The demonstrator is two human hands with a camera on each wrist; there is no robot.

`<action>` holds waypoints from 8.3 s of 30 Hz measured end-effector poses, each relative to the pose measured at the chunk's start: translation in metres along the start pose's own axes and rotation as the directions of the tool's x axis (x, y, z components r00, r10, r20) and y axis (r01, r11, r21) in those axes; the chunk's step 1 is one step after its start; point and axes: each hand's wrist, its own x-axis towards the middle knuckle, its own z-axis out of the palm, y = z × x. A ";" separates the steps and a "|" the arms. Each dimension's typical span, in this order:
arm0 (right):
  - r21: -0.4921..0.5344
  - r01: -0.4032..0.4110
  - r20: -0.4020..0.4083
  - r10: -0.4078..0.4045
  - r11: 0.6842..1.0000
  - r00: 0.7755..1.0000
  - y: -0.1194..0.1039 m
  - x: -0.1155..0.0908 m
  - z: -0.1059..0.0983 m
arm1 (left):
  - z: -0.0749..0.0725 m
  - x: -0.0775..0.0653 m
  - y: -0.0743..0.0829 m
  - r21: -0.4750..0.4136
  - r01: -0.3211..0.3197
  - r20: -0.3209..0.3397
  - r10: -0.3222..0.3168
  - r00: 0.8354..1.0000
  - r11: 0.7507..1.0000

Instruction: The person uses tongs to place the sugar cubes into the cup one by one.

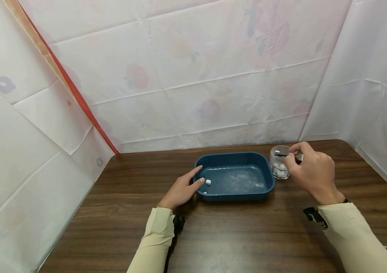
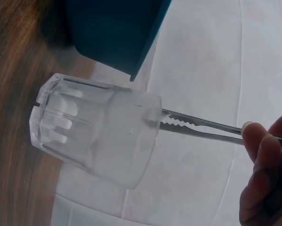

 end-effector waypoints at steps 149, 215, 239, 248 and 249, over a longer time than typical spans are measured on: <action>0.276 0.198 0.249 -0.268 0.941 0.931 -0.084 -0.040 0.062 | -0.001 -0.002 -0.001 -0.025 0.004 0.009 -0.004 1.000 1.000; 0.270 0.107 0.510 -0.236 0.957 0.827 -0.105 -0.040 0.078 | 0.000 0.000 0.001 -0.003 0.016 -0.001 -0.016 1.000 1.000; 0.269 0.143 0.523 -0.268 0.953 0.809 -0.105 -0.041 0.079 | -0.001 -0.001 0.002 -0.022 0.005 0.004 -0.005 1.000 1.000; 0.260 0.172 0.498 -0.284 0.950 0.819 -0.105 -0.043 0.080 | -0.002 -0.001 0.002 -0.023 0.005 0.000 -0.005 1.000 1.000; 0.260 0.177 0.493 -0.287 0.949 0.821 -0.105 -0.043 0.079 | -0.002 -0.001 0.002 -0.020 0.007 0.001 -0.007 1.000 1.000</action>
